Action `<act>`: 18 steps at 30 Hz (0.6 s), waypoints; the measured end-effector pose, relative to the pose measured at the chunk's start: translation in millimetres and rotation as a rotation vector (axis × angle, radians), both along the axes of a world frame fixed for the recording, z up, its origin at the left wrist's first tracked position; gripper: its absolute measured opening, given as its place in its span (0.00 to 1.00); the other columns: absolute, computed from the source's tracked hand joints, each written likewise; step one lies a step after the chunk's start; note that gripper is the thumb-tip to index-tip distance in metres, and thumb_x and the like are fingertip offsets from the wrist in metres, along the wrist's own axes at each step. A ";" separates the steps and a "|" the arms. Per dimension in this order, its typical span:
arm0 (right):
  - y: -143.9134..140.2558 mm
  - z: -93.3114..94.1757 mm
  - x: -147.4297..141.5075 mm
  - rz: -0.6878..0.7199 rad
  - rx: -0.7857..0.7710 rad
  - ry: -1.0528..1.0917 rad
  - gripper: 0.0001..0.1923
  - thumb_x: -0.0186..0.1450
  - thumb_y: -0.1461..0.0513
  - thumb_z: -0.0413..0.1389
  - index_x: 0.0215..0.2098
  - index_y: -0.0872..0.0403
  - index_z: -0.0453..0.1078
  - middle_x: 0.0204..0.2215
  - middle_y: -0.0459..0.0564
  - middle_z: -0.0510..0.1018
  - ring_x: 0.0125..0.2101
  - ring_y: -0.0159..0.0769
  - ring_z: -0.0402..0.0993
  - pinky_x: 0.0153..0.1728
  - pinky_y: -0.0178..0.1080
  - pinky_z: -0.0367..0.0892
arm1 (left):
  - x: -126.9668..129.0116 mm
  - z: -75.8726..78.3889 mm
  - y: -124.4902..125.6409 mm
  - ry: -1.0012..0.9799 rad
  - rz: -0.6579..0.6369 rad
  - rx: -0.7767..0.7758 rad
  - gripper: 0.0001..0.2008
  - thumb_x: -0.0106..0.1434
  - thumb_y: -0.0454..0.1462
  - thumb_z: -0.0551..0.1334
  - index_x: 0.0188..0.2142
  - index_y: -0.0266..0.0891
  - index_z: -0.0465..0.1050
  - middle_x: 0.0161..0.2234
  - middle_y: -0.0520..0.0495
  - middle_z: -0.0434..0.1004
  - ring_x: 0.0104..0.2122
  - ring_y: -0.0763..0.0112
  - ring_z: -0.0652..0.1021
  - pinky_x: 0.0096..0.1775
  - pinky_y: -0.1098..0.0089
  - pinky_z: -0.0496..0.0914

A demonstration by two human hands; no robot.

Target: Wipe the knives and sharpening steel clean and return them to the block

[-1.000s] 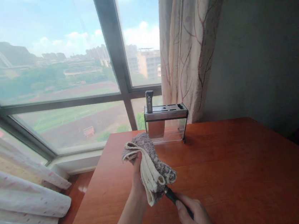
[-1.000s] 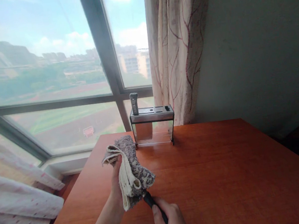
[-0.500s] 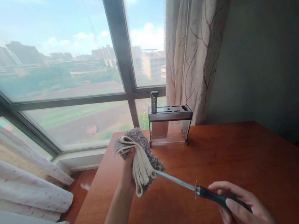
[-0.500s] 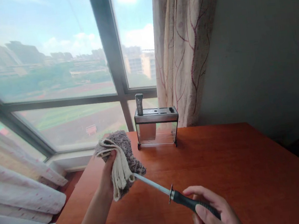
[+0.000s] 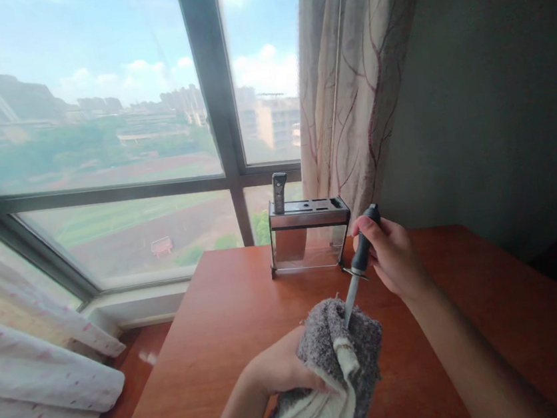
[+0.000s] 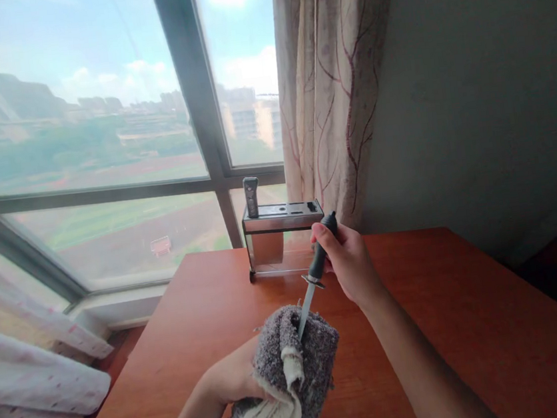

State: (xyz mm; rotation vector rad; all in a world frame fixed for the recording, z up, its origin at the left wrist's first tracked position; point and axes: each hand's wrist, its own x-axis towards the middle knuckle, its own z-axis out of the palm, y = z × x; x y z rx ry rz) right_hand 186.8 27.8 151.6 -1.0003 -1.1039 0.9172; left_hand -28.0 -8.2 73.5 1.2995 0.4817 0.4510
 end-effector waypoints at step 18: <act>51.8 14.1 -23.3 0.035 0.095 -0.476 0.25 0.59 0.41 0.52 0.22 0.54 0.65 0.13 0.39 0.61 0.14 0.26 0.55 0.16 0.32 0.51 | 21.5 -18.6 4.4 -0.065 0.554 -0.006 0.21 0.43 0.33 0.71 0.40 0.34 0.75 0.37 0.45 0.77 0.39 0.58 0.73 0.42 0.67 0.66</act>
